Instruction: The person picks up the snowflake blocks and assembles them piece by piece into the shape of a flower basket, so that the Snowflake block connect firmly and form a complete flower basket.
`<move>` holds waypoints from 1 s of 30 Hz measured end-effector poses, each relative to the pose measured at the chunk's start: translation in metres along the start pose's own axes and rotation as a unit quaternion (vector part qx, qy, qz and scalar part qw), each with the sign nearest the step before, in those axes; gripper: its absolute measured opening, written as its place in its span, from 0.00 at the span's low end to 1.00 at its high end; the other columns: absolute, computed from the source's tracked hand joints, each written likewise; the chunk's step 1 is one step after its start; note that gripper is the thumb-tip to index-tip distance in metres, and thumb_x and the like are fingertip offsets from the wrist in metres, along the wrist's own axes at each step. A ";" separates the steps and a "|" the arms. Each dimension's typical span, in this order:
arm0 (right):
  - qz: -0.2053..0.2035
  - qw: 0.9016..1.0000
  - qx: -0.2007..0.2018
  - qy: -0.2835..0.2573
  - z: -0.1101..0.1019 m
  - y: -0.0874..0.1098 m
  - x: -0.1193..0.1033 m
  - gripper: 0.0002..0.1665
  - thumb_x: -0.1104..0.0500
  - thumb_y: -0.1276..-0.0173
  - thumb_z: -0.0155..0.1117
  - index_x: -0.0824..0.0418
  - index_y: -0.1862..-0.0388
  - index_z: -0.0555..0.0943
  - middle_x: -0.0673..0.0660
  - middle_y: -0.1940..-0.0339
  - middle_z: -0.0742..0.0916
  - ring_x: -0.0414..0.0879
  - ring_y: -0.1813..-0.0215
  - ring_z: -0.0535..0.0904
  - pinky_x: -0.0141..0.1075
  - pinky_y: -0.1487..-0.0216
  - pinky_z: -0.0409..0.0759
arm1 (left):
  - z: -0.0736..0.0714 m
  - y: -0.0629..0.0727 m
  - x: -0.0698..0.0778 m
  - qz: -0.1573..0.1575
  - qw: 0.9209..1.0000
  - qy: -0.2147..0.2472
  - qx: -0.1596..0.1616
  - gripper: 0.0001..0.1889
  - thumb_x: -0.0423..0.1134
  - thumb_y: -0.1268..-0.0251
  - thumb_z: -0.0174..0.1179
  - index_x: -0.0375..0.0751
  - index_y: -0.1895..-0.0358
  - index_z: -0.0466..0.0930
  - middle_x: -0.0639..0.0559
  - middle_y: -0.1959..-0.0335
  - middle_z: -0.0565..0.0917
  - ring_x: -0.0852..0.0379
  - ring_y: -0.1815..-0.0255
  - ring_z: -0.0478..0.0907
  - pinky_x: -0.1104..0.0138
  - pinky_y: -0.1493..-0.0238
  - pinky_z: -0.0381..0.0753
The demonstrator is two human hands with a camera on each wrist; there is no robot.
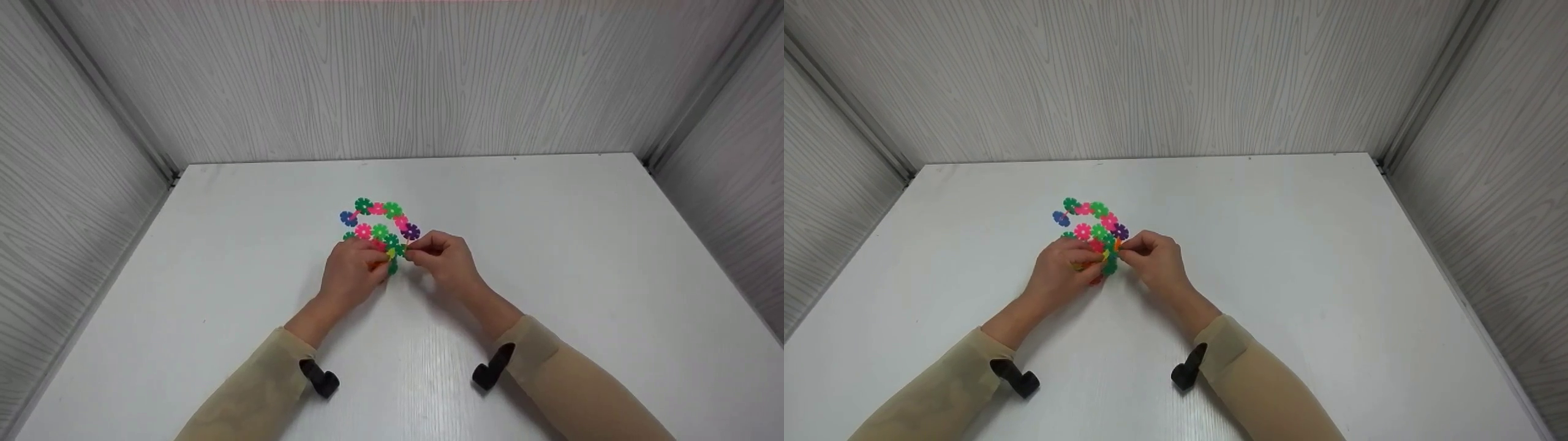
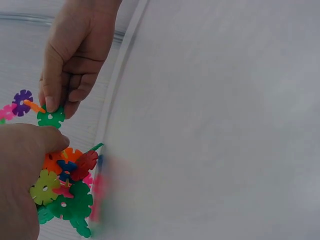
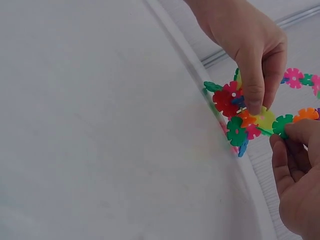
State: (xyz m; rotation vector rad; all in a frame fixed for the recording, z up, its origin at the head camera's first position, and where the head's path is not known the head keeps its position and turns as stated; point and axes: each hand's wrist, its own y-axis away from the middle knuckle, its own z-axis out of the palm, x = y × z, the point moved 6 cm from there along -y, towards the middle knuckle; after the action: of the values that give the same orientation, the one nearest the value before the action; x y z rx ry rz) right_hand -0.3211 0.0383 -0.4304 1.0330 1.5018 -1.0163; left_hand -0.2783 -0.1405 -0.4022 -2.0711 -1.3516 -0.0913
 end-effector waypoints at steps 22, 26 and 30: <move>-0.008 1.000 0.000 0.024 0.001 -0.002 0.000 0.03 0.60 0.30 0.77 0.59 0.63 0.91 0.55 0.62 0.91 0.50 0.61 0.80 0.31 0.62 0.82 | 0.007 -0.003 0.004 0.010 0.999 0.035 -0.013 0.05 0.34 0.36 0.76 0.36 0.62 0.94 0.46 0.57 0.90 0.48 0.52 0.85 0.58 0.43 0.86; -0.009 1.000 -0.002 0.018 0.000 -0.002 0.002 0.03 0.60 0.29 0.76 0.59 0.62 0.90 0.56 0.61 0.90 0.51 0.59 0.81 0.31 0.60 0.83 | 0.008 -0.003 0.004 0.007 0.999 0.041 -0.014 0.05 0.34 0.36 0.76 0.36 0.61 0.93 0.46 0.57 0.90 0.48 0.52 0.85 0.57 0.43 0.86; -0.009 1.000 -0.006 0.012 0.000 -0.003 0.003 0.03 0.62 0.29 0.76 0.60 0.60 0.90 0.57 0.60 0.90 0.50 0.58 0.82 0.32 0.57 0.84 | 0.008 -0.002 0.004 0.013 0.999 0.038 -0.018 0.07 0.35 0.36 0.77 0.35 0.59 0.93 0.45 0.56 0.89 0.47 0.51 0.84 0.58 0.43 0.86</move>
State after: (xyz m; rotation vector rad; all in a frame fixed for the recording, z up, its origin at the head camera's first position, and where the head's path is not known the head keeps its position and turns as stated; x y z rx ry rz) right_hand -0.3245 0.0377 -0.4331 1.0268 1.5380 -1.0097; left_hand -0.2806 -0.1325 -0.4064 -2.0929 -1.2863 -0.1845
